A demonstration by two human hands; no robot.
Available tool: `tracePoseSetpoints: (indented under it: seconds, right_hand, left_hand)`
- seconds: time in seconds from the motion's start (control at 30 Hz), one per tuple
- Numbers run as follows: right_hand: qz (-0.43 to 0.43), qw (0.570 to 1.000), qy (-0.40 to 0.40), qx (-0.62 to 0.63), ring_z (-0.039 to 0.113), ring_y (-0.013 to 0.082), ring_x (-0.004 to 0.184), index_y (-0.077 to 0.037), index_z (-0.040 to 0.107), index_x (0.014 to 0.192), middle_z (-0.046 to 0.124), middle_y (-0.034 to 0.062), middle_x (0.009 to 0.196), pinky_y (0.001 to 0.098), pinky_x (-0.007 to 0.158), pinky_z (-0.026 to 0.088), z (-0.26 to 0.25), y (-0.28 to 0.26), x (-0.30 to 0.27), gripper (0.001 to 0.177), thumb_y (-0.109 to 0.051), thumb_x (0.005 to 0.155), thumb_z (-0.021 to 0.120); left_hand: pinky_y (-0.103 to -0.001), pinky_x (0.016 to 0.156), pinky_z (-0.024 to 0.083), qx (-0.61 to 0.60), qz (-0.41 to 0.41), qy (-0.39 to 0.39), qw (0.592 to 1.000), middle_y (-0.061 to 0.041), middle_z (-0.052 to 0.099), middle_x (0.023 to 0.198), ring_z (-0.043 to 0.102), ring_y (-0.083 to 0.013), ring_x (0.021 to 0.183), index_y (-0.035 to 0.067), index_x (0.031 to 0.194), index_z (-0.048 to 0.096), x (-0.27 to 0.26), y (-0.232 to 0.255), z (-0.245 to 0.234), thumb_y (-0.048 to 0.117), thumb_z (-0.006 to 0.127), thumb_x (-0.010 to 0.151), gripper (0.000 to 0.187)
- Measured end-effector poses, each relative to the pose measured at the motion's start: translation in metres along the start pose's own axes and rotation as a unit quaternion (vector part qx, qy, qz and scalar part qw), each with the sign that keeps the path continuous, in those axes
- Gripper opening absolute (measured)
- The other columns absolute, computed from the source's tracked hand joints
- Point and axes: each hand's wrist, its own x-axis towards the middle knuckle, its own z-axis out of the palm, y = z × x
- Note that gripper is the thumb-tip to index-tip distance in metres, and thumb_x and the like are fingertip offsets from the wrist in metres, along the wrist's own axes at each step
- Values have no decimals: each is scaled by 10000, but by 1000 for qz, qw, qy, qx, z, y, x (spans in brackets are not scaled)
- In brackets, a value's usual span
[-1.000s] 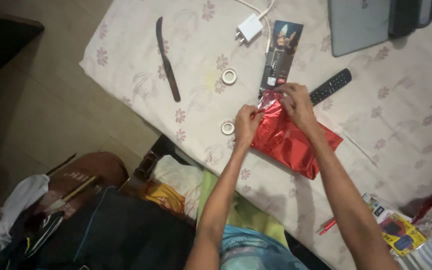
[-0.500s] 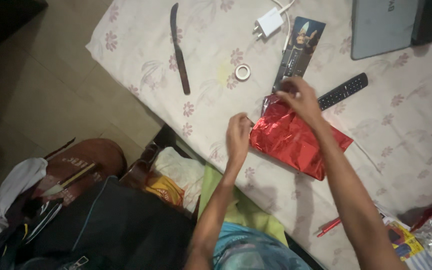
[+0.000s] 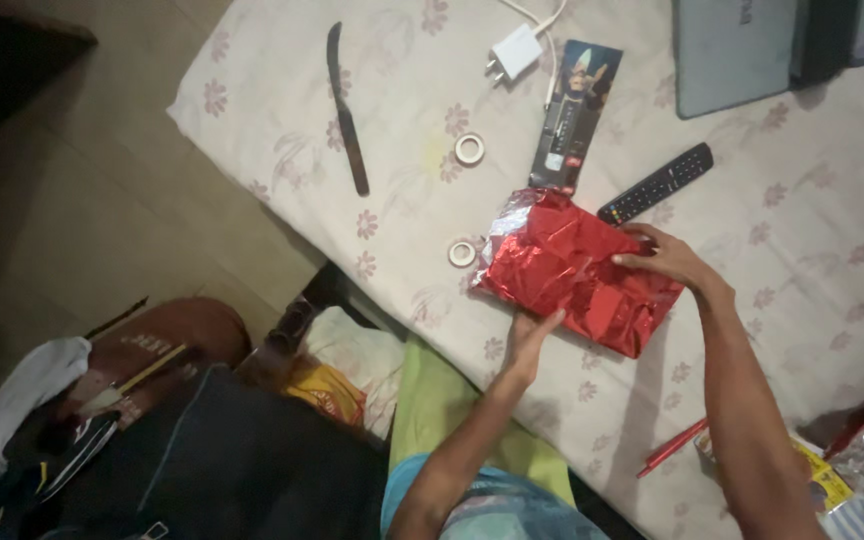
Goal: The person wraps a small box with red foil paper on a bed. They fold the paper around the box, apply tape to secure the folds, and then place the wrapped box aside. The person then begins wrapping a second small box with silver foil paper.
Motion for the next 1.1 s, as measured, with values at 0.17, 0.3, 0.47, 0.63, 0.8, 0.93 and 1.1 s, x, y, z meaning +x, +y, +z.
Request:
tracePoseSetpoints:
  seconds: [0.17, 0.3, 0.47, 0.63, 0.8, 0.93, 1.1]
  right_hand:
    - [29, 997, -69, 3, 646, 283, 1266, -112, 562, 1459, 698, 142, 1362, 419, 1101, 472, 8, 53, -28, 909, -568, 709, 798]
    - [56, 994, -59, 66, 595, 262, 1291, -96, 536, 1474, 661, 111, 1390, 418, 1097, 436, 37, 131, -94, 920, -585, 734, 779]
    - [234, 961, -46, 141, 640, 377, 1211, -46, 638, 1397, 660, 180, 1308, 504, 1017, 519, 94, 191, -137, 815, -590, 798, 733]
    - [44, 974, 155, 160, 600, 296, 1197, -27, 495, 1436, 630, 152, 1311, 420, 1021, 459, 86, 174, -141, 796, -473, 834, 763]
    - [-86, 857, 486, 149, 570, 280, 1350, 10, 537, 1488, 622, 164, 1442, 381, 1127, 417, 70, 78, -133, 514, -278, 1079, 655]
    - [-138, 911, 383, 61, 609, 272, 1162, -1, 619, 1374, 659, 188, 1288, 394, 990, 479, 103, -40, -90, 386, -129, 1011, 645]
    - [-195, 938, 163, 236, 651, 151, 1002, -42, 667, 1274, 708, 70, 1194, 293, 881, 526, 165, -135, -55, 306, -180, 1007, 611]
  left_hand:
    - [-347, 1084, 478, 115, -15, 2, 993, -123, 642, 1366, 622, -208, 1248, 4, 1417, 472, -2, 20, 28, 218, 876, 793, 774]
    - [-367, 930, 562, 337, -53, -57, 938, -111, 719, 1175, 700, -239, 1072, 46, 1379, 546, -6, 10, 32, 361, 878, 702, 817]
    - [-362, 943, 540, 452, -53, -97, 885, -122, 742, 1179, 712, -264, 1103, 48, 1302, 627, 2, -37, 33, 478, 829, 756, 724]
    - [-436, 1018, 477, 531, 142, -49, 834, -247, 620, 1333, 606, -390, 1213, -42, 1362, 555, -4, -15, 11, 370, 853, 821, 742]
    - [-471, 1066, 427, 607, 322, 134, 714, -251, 620, 1293, 554, -414, 1209, -57, 1330, 588, 10, 117, -39, 26, 641, 921, 420]
    - [-488, 924, 457, 646, 292, 145, 691, -260, 594, 1133, 550, -433, 1077, -71, 1240, 595, 40, 176, -34, 16, 652, 877, 377]
    - [-372, 765, 534, 506, 236, 158, 815, -151, 679, 980, 662, -272, 859, -19, 1024, 692, 47, 199, -14, -3, 703, 890, 135]
